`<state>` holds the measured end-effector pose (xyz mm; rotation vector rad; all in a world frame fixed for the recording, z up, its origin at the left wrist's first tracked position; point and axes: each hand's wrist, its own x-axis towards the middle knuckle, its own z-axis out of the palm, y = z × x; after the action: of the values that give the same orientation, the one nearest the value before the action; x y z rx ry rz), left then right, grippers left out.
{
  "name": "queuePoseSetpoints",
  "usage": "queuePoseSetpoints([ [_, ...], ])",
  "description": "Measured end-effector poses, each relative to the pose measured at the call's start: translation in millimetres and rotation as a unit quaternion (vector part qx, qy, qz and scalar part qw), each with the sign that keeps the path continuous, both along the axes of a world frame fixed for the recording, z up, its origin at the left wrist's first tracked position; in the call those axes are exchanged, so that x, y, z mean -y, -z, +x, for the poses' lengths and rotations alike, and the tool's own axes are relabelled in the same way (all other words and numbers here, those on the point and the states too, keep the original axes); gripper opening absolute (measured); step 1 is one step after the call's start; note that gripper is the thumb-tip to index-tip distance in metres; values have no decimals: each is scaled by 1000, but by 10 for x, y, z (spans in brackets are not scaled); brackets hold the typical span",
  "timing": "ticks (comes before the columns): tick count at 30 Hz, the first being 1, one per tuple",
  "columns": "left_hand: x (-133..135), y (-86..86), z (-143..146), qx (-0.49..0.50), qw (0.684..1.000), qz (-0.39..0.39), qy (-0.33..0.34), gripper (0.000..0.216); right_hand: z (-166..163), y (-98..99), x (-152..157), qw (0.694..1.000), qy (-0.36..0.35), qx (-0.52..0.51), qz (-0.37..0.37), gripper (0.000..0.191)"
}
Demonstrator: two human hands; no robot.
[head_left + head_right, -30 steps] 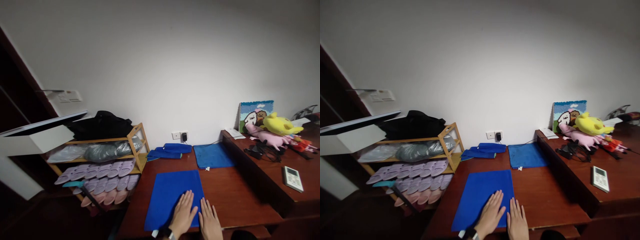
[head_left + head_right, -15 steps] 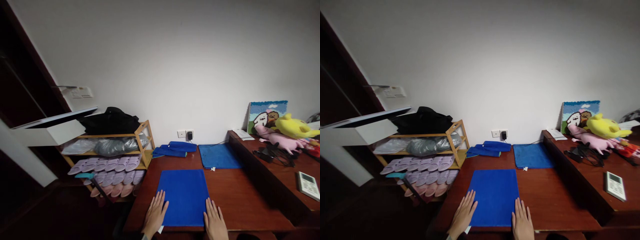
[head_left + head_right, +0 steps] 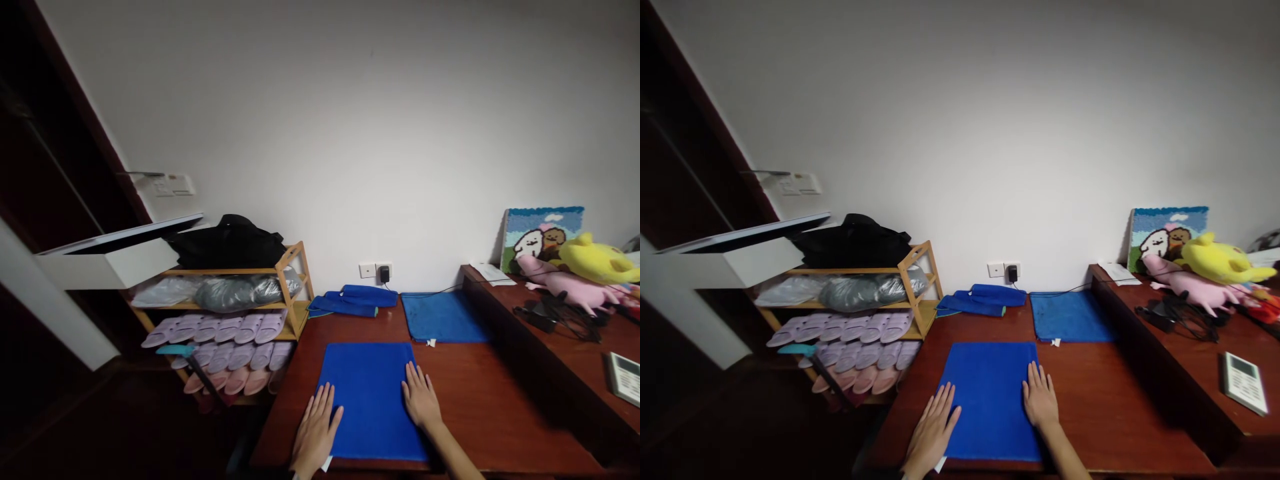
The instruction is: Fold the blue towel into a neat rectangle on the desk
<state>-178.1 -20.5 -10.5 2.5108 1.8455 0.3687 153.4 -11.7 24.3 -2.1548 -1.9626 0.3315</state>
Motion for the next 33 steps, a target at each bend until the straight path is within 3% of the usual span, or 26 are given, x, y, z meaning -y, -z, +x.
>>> queuePoseSetpoints([
  [6,-3,-40,7,-6,999,-30,-10,65,40,184,-26,1000,8,-9,4,69],
  [10,-36,-17,-2,-9,999,-32,-14,62,40,155,-33,1000,12,-16,0,69],
  [15,-68,25,-167,-5,996,-44,-75,68,42,130,-41,1000,11,-12,-8,69],
  [19,-140,-117,-154,0,994,1,-105,71,40,159,-43,1000,14,-23,-4,70],
  [21,-200,-243,91,12,996,32,-77,69,38,160,-43,1000,15,-24,-3,70],
  [24,-292,-393,775,26,999,21,41,64,40,139,-38,1000,14,-15,-7,69],
  [26,-336,-420,1299,30,989,-7,142,63,45,122,-34,1000,9,-7,-9,69],
  [28,-368,-387,1718,35,982,-41,180,65,52,114,-29,1000,-2,1,-12,68],
  [30,-402,-319,1915,38,982,-62,172,66,55,112,-29,1000,-10,10,-16,67],
  [33,-478,-228,1712,32,990,-58,124,65,48,112,-38,1000,-1,20,-23,68],
])
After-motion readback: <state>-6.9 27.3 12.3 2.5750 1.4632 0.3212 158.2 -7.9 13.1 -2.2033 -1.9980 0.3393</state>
